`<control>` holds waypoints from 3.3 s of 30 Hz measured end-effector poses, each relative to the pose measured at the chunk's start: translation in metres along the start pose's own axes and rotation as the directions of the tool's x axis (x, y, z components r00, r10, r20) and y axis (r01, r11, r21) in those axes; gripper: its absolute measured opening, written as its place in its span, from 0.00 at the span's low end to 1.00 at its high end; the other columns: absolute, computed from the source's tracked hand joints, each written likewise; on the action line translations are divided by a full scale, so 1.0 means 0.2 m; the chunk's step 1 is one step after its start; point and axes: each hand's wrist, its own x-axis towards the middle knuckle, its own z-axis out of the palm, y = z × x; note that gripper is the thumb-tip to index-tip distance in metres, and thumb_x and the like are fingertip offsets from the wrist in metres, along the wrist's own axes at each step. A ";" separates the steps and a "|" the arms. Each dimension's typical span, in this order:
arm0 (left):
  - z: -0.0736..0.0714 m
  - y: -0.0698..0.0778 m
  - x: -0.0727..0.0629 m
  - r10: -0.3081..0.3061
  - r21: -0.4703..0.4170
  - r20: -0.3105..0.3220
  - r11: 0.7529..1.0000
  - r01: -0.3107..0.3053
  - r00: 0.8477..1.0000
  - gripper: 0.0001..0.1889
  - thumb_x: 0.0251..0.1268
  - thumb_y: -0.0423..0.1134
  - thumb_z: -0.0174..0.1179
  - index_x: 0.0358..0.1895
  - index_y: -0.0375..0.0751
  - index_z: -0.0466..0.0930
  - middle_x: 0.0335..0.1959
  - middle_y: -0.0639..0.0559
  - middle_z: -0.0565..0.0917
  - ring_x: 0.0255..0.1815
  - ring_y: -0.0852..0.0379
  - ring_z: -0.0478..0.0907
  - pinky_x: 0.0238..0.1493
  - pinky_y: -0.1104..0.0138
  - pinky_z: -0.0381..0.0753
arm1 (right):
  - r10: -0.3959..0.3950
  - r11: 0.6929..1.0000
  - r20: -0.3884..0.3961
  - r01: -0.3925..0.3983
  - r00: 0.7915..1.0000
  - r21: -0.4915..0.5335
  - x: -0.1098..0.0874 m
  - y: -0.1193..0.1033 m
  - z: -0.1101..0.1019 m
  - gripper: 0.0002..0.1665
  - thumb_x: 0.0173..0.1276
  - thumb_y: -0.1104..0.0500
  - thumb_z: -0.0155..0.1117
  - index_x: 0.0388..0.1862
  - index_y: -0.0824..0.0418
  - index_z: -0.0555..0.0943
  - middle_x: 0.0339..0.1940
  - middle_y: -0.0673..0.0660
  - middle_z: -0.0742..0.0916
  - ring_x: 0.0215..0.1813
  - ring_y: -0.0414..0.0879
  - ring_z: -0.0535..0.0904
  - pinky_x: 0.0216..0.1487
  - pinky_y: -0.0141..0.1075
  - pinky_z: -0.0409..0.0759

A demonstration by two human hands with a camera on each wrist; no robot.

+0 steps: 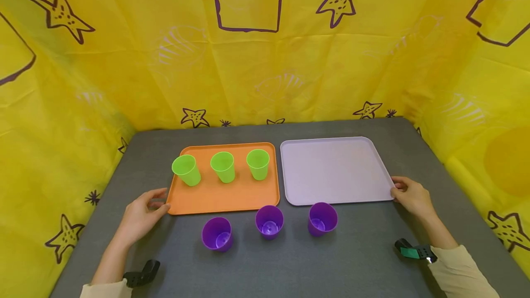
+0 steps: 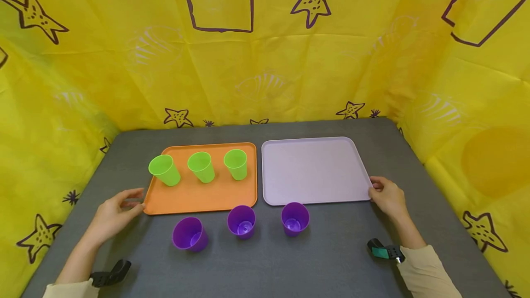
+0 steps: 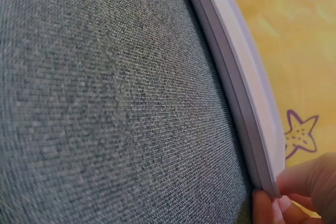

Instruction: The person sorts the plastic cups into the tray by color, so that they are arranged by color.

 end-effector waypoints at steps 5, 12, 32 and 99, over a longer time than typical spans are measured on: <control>0.01 0.09 -0.04 0.088 -0.055 -0.099 0.994 -0.094 0.991 0.21 0.58 0.37 0.62 0.54 0.33 0.74 0.51 0.40 0.78 0.45 0.43 0.78 0.40 0.68 0.81 | 0.006 1.000 -0.008 -0.006 1.000 -0.012 0.00 0.00 0.00 0.22 0.57 0.63 0.55 0.49 0.73 0.76 0.32 0.62 0.83 0.23 0.31 0.73 0.23 0.27 0.74; 0.05 0.21 -0.09 0.188 -0.114 -0.186 0.971 -0.211 0.964 0.18 0.55 0.34 0.65 0.51 0.39 0.77 0.48 0.48 0.81 0.42 0.73 0.76 0.42 0.80 0.76 | 0.017 1.000 -0.021 -0.017 1.000 -0.007 0.00 -0.01 0.01 0.21 0.56 0.63 0.55 0.49 0.72 0.76 0.32 0.62 0.83 0.23 0.31 0.72 0.22 0.27 0.74; 0.20 0.35 -0.20 0.488 -0.338 -0.014 0.819 -0.463 0.873 0.42 0.40 0.34 0.74 0.64 0.42 0.65 0.61 0.51 0.72 0.60 0.61 0.70 0.60 0.78 0.64 | 0.041 0.999 -0.022 -0.042 0.999 -0.021 0.00 -0.01 0.02 0.22 0.57 0.62 0.55 0.49 0.73 0.76 0.32 0.63 0.83 0.24 0.38 0.74 0.22 0.28 0.74; 0.03 0.89 0.20 0.558 -0.192 0.108 0.824 -0.533 0.823 0.38 0.40 0.53 0.73 0.60 0.48 0.71 0.53 0.58 0.78 0.46 0.62 0.77 0.49 0.63 0.78 | 0.042 0.999 -0.025 -0.042 0.999 -0.001 -0.01 -0.01 0.02 0.22 0.57 0.63 0.55 0.50 0.73 0.75 0.34 0.66 0.83 0.27 0.42 0.76 0.22 0.28 0.74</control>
